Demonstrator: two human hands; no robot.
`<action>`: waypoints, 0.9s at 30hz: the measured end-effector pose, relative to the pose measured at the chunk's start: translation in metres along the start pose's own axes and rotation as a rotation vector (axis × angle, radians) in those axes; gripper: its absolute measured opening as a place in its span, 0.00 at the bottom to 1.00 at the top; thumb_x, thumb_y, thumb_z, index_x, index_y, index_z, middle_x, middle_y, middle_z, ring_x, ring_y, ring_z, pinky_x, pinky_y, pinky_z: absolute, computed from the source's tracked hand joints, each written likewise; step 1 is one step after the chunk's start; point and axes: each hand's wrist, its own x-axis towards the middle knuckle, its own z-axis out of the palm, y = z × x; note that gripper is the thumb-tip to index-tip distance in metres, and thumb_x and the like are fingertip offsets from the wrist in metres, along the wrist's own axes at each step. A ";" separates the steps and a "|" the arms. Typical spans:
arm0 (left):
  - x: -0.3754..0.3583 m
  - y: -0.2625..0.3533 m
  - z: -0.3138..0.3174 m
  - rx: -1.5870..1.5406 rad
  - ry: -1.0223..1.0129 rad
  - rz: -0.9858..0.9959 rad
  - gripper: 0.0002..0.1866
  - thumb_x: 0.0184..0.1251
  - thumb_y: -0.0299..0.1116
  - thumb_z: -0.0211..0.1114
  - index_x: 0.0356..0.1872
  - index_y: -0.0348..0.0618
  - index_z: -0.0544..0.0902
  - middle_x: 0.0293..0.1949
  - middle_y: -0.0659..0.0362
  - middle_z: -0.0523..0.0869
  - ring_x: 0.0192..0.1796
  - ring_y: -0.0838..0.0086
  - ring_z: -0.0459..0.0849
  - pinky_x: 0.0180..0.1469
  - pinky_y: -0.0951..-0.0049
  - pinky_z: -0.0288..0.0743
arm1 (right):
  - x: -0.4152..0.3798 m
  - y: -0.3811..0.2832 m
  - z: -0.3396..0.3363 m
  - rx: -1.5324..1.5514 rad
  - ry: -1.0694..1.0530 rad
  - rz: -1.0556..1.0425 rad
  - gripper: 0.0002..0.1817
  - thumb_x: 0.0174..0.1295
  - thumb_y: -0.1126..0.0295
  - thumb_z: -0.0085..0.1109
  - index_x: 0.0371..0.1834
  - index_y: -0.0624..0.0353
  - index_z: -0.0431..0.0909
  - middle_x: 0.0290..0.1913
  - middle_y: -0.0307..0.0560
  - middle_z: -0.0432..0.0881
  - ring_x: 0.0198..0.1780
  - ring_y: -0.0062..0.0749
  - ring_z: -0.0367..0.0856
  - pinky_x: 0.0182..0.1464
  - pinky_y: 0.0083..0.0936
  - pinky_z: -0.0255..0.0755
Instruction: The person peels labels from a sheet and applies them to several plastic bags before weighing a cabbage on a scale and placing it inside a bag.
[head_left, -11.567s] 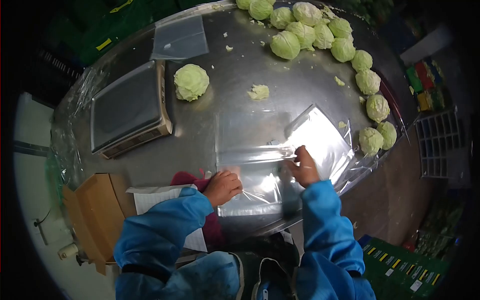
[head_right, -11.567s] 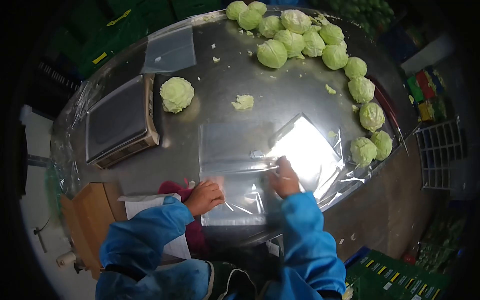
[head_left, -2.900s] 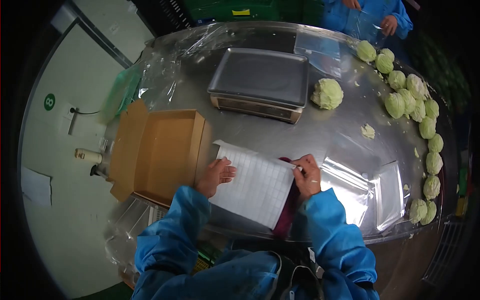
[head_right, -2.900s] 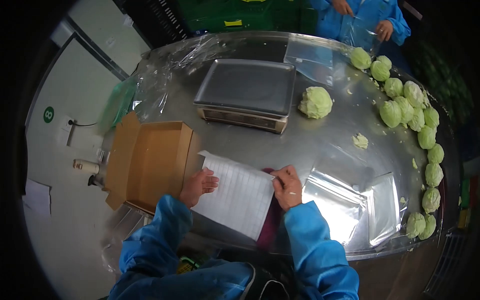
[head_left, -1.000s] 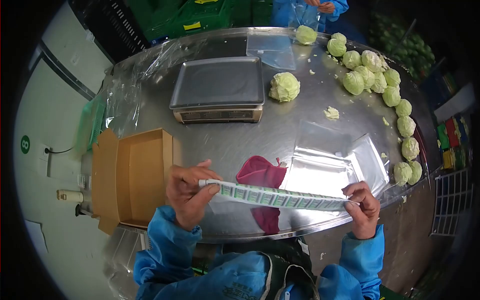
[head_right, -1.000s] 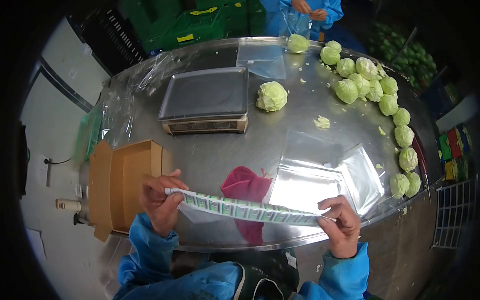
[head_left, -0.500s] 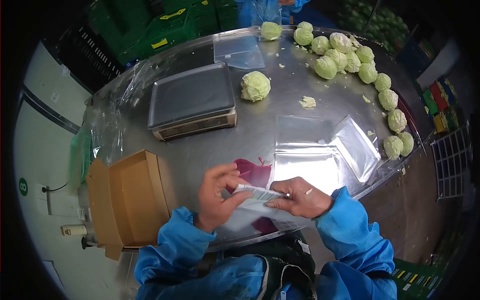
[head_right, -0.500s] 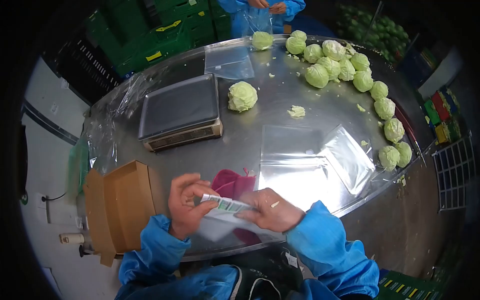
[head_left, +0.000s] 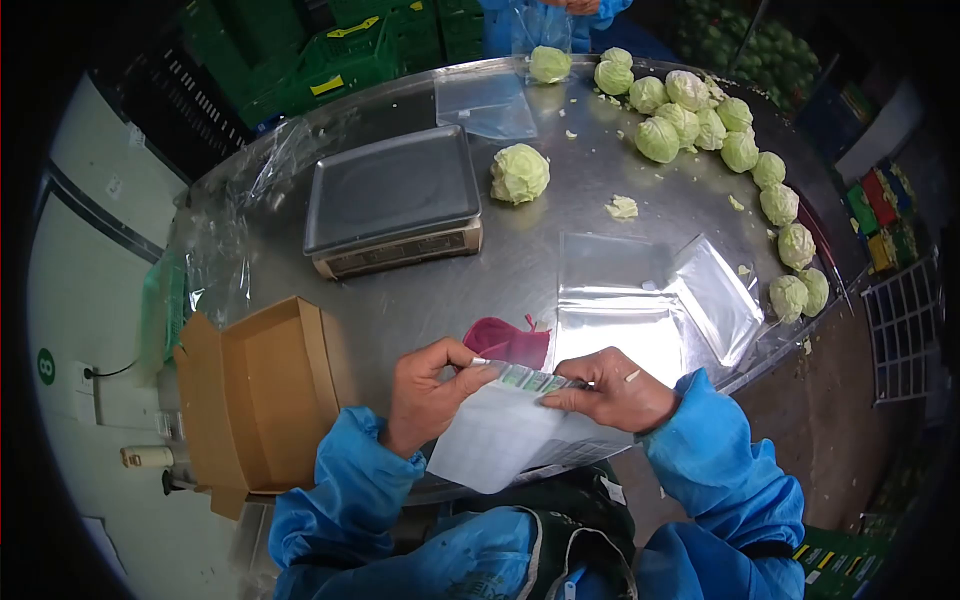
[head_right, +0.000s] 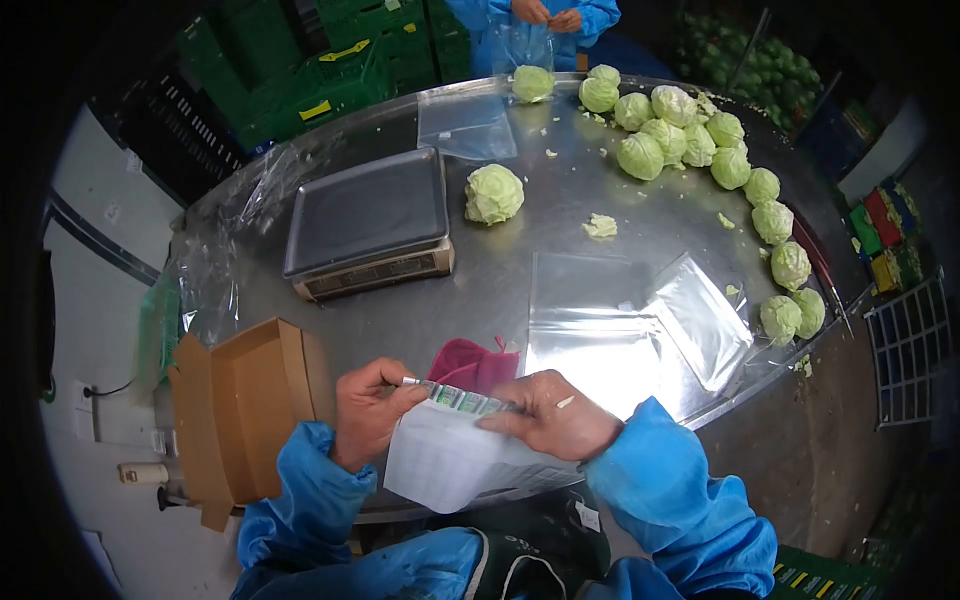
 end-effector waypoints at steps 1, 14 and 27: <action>-0.001 -0.001 -0.001 0.015 0.014 0.022 0.05 0.56 0.23 0.68 0.28 0.37 0.79 0.25 0.63 0.81 0.29 0.85 0.75 0.31 0.82 0.69 | -0.001 -0.002 -0.003 0.001 -0.004 0.001 0.15 0.58 0.64 0.62 0.39 0.67 0.78 0.27 0.56 0.79 0.28 0.35 0.77 0.35 0.31 0.70; 0.001 0.007 -0.004 0.052 -0.044 -0.166 0.05 0.55 0.22 0.67 0.32 0.35 0.81 0.26 0.63 0.82 0.28 0.85 0.76 0.31 0.82 0.70 | -0.011 0.013 -0.015 -0.072 0.059 0.031 0.11 0.57 0.67 0.63 0.34 0.66 0.78 0.22 0.55 0.76 0.24 0.35 0.73 0.31 0.31 0.68; 0.002 0.011 -0.018 0.234 0.105 0.032 0.04 0.50 0.20 0.69 0.25 0.35 0.81 0.20 0.62 0.79 0.24 0.84 0.73 0.25 0.81 0.64 | -0.037 0.023 -0.041 -0.206 0.192 -0.078 0.21 0.52 0.62 0.68 0.40 0.67 0.75 0.33 0.61 0.79 0.35 0.45 0.79 0.40 0.33 0.72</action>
